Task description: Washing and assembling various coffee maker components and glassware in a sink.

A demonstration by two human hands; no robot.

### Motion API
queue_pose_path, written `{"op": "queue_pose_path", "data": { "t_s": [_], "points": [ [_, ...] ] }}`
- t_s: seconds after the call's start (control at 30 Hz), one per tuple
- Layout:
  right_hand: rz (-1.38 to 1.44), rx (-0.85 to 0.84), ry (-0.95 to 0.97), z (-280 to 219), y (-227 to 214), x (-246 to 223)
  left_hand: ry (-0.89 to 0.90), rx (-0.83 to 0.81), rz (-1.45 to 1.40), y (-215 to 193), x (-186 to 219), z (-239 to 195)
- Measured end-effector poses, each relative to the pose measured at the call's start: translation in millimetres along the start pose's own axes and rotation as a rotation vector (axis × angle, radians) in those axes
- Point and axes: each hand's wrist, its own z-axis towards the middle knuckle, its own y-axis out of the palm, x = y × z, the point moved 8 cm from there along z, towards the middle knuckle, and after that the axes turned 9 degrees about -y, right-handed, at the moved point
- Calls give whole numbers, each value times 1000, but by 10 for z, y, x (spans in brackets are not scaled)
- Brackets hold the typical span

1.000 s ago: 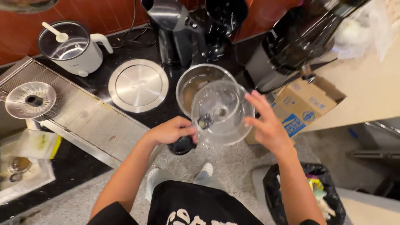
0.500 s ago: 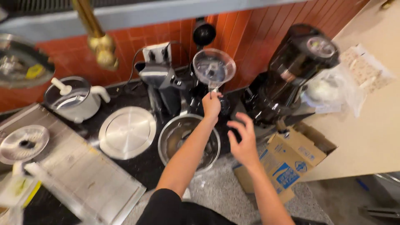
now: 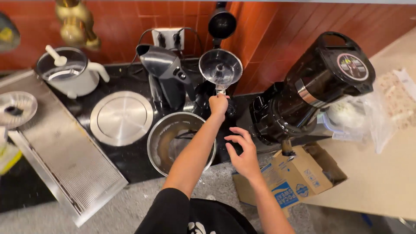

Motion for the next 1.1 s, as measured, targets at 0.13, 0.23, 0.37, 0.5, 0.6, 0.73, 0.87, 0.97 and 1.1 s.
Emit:
{"op": "queue_pose_path", "data": {
  "t_s": [0.13, 0.23, 0.37, 0.5, 0.6, 0.73, 0.87, 0.97, 1.1],
  "points": [
    [44, -74, -117, -3, 32, 14, -64, 12, -39, -76, -51, 5],
    [182, -139, -22, -89, 117, 108, -111, -100, -39, -202, -120, -466],
    [392, -50, -98, -240, 235, 46, 53, -174, 30, -894, 75, -1417],
    [480, -54, -53, -424, 509, -133, 121, -71, -177, -2131, 77, -1947],
    [528, -203, -44, -569, 1019, -373, -47, -107, -505, -3075, -362, -2243],
    [523, -433, -52, -867, 2083, -744, -81, 60, -717, -4364, -877, -2825],
    [652, -698, 50, -1488, 3497, -1371, -290, 51, -980, -5436, -1283, -3567],
    [688, -904, 38, -1997, 4369, -2034, -322, 92, -1049, -6233, -1469, -4039],
    [755, -1108, -61, -2384, 5117, -2857, -143, 216, -1120, -7185, -1498, -4473]
  ]
}}
